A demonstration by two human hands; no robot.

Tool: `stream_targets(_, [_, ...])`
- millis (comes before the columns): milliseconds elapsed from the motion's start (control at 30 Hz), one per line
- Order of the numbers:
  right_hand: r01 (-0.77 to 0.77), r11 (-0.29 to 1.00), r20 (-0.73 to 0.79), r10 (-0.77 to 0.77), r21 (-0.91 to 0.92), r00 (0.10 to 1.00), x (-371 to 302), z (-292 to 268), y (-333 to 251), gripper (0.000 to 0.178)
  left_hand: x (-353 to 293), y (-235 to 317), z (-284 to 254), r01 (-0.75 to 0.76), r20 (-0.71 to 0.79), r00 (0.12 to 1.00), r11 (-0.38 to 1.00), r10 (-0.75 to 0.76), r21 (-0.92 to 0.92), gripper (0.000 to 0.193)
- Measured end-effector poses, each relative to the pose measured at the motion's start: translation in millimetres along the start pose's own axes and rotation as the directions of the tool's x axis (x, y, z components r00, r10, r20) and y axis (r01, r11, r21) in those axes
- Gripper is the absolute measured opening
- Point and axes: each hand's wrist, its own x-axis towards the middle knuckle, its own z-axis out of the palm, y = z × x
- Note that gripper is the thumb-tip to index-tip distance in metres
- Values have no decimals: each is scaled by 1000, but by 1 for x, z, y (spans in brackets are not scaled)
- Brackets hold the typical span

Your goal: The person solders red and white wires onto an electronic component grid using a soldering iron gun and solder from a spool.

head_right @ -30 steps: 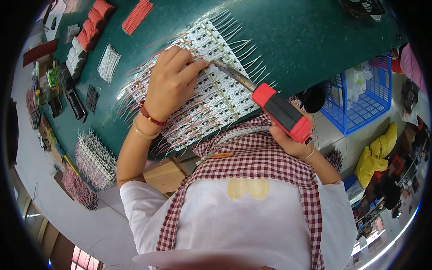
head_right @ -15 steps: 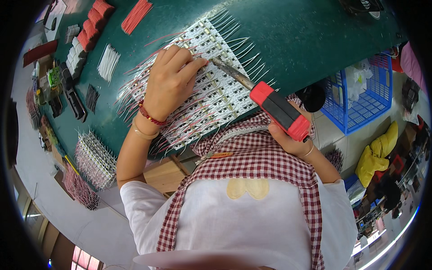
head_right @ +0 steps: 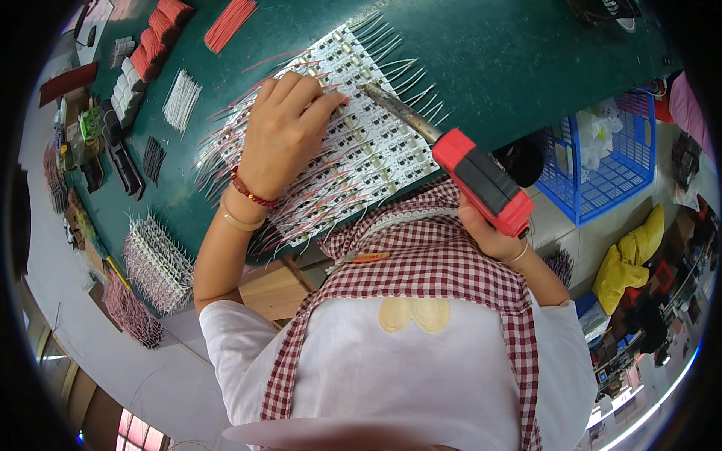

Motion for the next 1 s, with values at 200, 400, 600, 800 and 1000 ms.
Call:
stream_targets(200, [36, 999, 19, -36, -28, 999, -1, -1, -1, 32, -4, 2, 5, 38, -59, 998, 999, -37, 18, 15])
stream_targets(400, [-50, 993, 37, 46, 112, 998, -4, -1, -9, 26, -10, 10, 11, 12, -88, 996, 1000, -11, 17, 18])
stream_targets(600, [0, 1000, 48, 0, -17, 999, -1, -1, -9, 23, -12, 14, 9, 16, -26, 1000, 1000, -17, -26, 20])
stream_targets(800, [29, 996, 17, -28, -81, 999, 3, 2, -11, 18, -12, 16, 10, 36, -24, 999, 999, -36, -30, 20])
stream_targets(1000, [108, 973, 27, -105, -206, 994, 2, 0, -6, 17, -7, 16, 7, 32, -21, 999, 999, -33, -41, 19])
